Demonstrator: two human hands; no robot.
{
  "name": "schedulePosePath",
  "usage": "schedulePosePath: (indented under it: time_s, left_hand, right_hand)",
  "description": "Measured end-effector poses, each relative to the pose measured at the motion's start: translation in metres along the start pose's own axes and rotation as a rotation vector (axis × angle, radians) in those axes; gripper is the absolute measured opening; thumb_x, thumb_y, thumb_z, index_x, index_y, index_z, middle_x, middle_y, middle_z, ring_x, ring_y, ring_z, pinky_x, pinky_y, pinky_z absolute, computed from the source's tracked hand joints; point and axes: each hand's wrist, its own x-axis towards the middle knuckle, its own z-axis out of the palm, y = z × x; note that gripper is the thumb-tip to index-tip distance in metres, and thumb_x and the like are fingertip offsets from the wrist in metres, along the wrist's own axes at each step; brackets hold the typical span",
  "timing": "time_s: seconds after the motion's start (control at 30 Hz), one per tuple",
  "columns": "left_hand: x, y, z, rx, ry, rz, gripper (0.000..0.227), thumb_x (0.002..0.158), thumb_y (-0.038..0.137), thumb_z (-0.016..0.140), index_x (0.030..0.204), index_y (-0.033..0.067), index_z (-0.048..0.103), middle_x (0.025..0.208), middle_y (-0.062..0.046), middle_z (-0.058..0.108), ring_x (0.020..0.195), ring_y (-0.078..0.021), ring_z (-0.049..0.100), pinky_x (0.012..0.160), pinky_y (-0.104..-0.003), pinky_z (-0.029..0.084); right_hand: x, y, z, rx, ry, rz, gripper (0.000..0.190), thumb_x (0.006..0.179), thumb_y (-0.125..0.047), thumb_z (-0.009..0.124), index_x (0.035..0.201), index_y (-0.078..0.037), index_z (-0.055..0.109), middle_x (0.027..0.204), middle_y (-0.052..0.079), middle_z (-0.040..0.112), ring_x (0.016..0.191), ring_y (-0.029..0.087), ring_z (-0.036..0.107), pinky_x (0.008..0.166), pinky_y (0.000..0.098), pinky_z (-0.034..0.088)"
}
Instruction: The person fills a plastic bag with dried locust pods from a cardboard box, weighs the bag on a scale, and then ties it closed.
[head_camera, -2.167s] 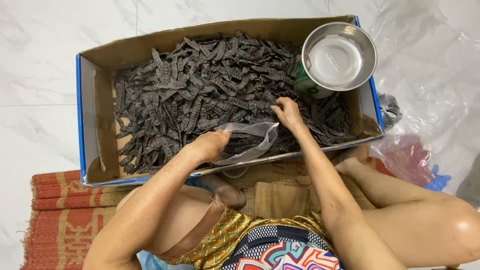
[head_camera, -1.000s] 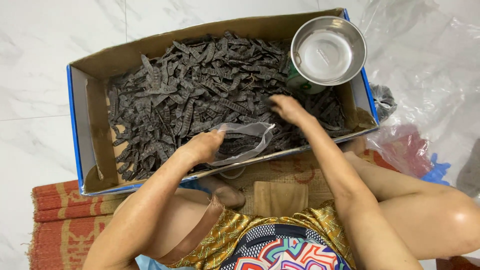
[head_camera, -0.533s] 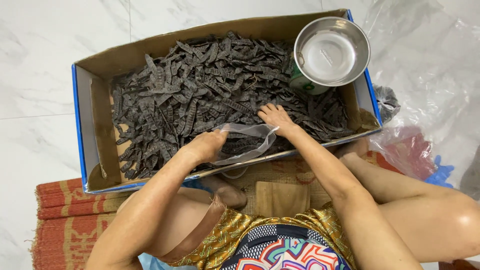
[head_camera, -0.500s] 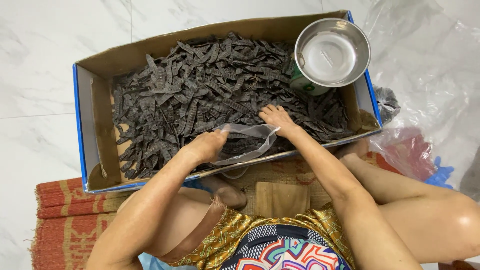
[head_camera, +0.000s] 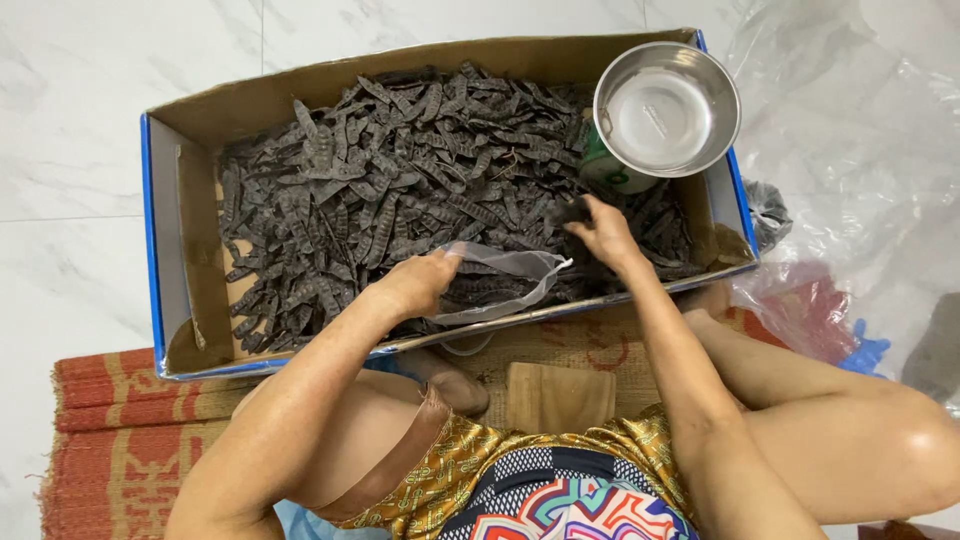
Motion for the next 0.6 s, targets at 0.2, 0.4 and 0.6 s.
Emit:
schedulePosePath:
  time_s: [0.2, 0.4, 0.6]
  left_hand:
    - [-0.001, 0.001, 0.001, -0.039, 0.066, 0.013, 0.09, 0.074, -0.007, 0.074, 0.152, 0.0026, 0.03, 0.13, -0.026, 0.056, 0.115, -0.0428, 0.062, 0.096, -0.048, 0.053]
    - [0.002, -0.002, 0.001, -0.099, 0.082, 0.023, 0.093, 0.067, -0.006, 0.08, 0.148, 0.0027, 0.036, 0.132, -0.024, 0.053, 0.116, -0.043, 0.061, 0.097, -0.047, 0.053]
    - [0.01, -0.015, 0.004, -0.241, 0.064, 0.038, 0.094, 0.061, 0.0, 0.086, 0.144, 0.0072, 0.043, 0.129, -0.02, 0.056, 0.118, -0.0384, 0.06, 0.102, -0.042, 0.052]
  right_hand:
    - [-0.004, -0.051, -0.041, 0.655, 0.15, 0.009, 0.025, 0.093, -0.008, 0.076, 0.115, -0.001, 0.069, 0.106, 0.007, 0.074, 0.093, 0.015, 0.069, 0.089, 0.0318, 0.057]
    - [-0.033, -0.157, -0.053, 0.761, 0.222, -0.156, 0.023, 0.094, -0.007, 0.074, 0.116, -0.004, 0.068, 0.108, 0.003, 0.072, 0.098, 0.013, 0.069, 0.092, 0.0302, 0.058]
    - [-0.051, -0.18, 0.03, 0.371, -0.043, -0.28, 0.018, 0.095, -0.015, 0.075, 0.109, -0.01, 0.066, 0.105, 0.007, 0.074, 0.098, 0.021, 0.071, 0.089, 0.0368, 0.059]
